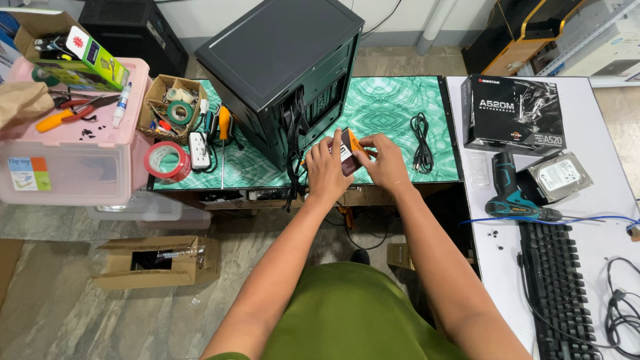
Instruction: The person uses a screwdriver to fasten components inside an open desktop computer case on a workbench, then rotates the case to route and connect cables at the rear, and finally unpacks a small storage drive from its box and handles it beside the case.
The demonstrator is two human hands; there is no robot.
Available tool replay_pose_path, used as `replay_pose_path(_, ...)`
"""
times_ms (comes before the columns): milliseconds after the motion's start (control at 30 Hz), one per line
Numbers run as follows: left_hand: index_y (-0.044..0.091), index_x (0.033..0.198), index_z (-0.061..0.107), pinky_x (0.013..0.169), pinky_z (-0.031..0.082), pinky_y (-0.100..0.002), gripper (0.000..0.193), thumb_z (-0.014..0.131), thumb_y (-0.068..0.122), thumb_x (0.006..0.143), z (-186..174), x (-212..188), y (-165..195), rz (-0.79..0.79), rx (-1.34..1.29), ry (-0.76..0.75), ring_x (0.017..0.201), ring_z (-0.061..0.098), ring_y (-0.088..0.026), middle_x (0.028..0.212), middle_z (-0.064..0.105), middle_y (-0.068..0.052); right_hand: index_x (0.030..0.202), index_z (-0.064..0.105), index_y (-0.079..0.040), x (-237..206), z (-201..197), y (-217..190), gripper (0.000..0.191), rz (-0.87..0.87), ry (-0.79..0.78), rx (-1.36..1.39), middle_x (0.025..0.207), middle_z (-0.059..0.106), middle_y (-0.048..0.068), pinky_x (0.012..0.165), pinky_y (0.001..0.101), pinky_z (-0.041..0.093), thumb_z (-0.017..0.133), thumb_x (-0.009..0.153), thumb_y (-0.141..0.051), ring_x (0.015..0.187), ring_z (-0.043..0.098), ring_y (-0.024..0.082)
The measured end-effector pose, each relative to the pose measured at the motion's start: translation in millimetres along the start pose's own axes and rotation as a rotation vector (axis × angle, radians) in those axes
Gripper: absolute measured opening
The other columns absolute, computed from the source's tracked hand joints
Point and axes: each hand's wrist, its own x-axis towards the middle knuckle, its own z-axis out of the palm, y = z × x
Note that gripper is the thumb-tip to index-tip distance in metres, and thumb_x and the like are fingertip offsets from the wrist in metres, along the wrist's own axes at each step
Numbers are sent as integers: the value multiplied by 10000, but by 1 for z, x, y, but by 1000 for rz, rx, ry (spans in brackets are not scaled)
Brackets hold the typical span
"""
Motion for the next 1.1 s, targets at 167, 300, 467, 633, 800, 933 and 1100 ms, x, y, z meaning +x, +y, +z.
replay_pose_path(167,88,1553,294,1117,326,-529,1190,926,172,549,2,-1,1,30,12,-13,1240,473,-372,1326,480,-171,1022,686,9,0,-3,2,127,-9,3,-184,1023,732,164,754,379,588,699,956,-100,918,713,288)
replay_pose_path(300,85,1526,313,1154,289,-549,1170,929,174,536,0,-1,0,49,-22,-12,1290,462,-356,1332,479,-160,999,684,15,5,-12,0,133,81,-74,-171,957,729,169,683,380,571,683,957,-111,825,710,291)
replay_pose_path(467,85,1501,337,1167,283,-550,1168,946,178,509,-1,-2,-4,43,-48,-23,1325,443,-365,1404,459,-167,990,705,15,7,-17,-1,139,145,-131,-184,898,748,156,677,380,552,697,954,-119,748,704,263)
replay_pose_path(633,63,1488,345,1211,282,-556,1120,933,130,537,2,-3,-8,57,-103,60,1323,443,-396,1401,450,-189,1044,726,-15,8,-20,-1,170,194,-155,103,977,777,88,784,314,607,691,967,-162,907,752,171)
replay_pose_path(800,73,1489,339,1218,244,-578,1133,932,127,525,2,-1,-9,22,-116,0,1325,445,-385,1354,463,-173,1076,697,-3,4,-23,-14,293,169,-170,66,1037,751,102,750,312,588,801,856,-165,938,737,203)
replay_pose_path(933,94,1513,327,1229,238,-577,1132,921,117,549,1,0,-5,47,-52,-15,1335,443,-370,1354,462,-164,1043,675,5,0,-19,-21,309,232,-171,-44,923,751,108,707,311,598,824,843,-177,866,765,191)
replay_pose_path(1100,75,1520,309,1245,195,-591,1136,913,100,559,2,-2,-4,59,-84,-15,1355,408,-376,1367,442,-176,978,691,15,-2,-17,-13,199,133,-120,-1,887,764,71,734,269,594,755,937,-169,801,740,129)
